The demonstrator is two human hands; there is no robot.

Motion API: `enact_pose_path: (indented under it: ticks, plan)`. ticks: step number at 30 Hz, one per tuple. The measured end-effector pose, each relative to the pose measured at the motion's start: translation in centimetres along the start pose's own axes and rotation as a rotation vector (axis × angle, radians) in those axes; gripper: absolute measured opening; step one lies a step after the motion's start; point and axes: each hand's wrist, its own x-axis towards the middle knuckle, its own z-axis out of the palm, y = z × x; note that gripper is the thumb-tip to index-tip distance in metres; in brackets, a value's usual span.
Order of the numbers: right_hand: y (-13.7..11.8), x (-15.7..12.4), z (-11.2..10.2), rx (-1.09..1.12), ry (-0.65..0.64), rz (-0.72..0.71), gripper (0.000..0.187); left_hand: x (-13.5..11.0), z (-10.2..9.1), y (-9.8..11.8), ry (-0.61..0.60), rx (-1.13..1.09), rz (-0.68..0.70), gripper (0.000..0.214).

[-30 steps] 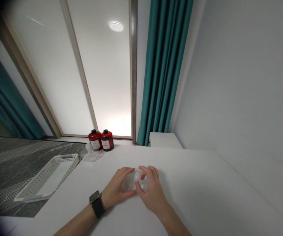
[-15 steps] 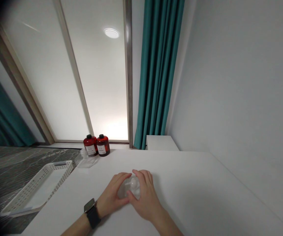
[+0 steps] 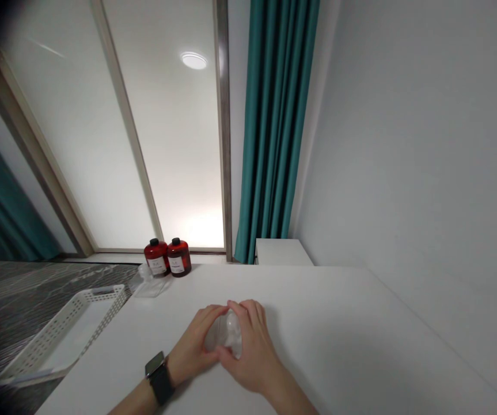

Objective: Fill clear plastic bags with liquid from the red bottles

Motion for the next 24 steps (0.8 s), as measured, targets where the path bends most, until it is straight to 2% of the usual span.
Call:
enact_pose_path:
  ticks: [5, 9, 12, 15, 24]
  plan:
    - [0.7, 0.3, 0.7, -0.045, 0.108, -0.002, 0.044, 0.1, 0.1, 0.0, 0.016, 0.016, 0.038, 0.066]
    - [0.7, 0.3, 0.5, 0.012, 0.119, -0.056, 0.051, 0.0, 0.1, -0.1, 0.018, 0.017, 0.049, 0.066]
    - [0.8, 0.2, 0.4, -0.004, 0.142, -0.025, 0.048, -0.1, 0.1, -0.3, 0.013, 0.015, 0.049, 0.069]
    - [1.2, 0.3, 0.1, -0.016, 0.162, -0.052, 0.045, -0.2, -0.1, -0.5, -0.01, 0.005, 0.022, 0.071]
    - [1.4, 0.9, -2.2, 0.094, 0.361, -0.043, 0.018, -0.3, -0.7, -0.9, -0.003, -0.014, -0.077, 0.07]
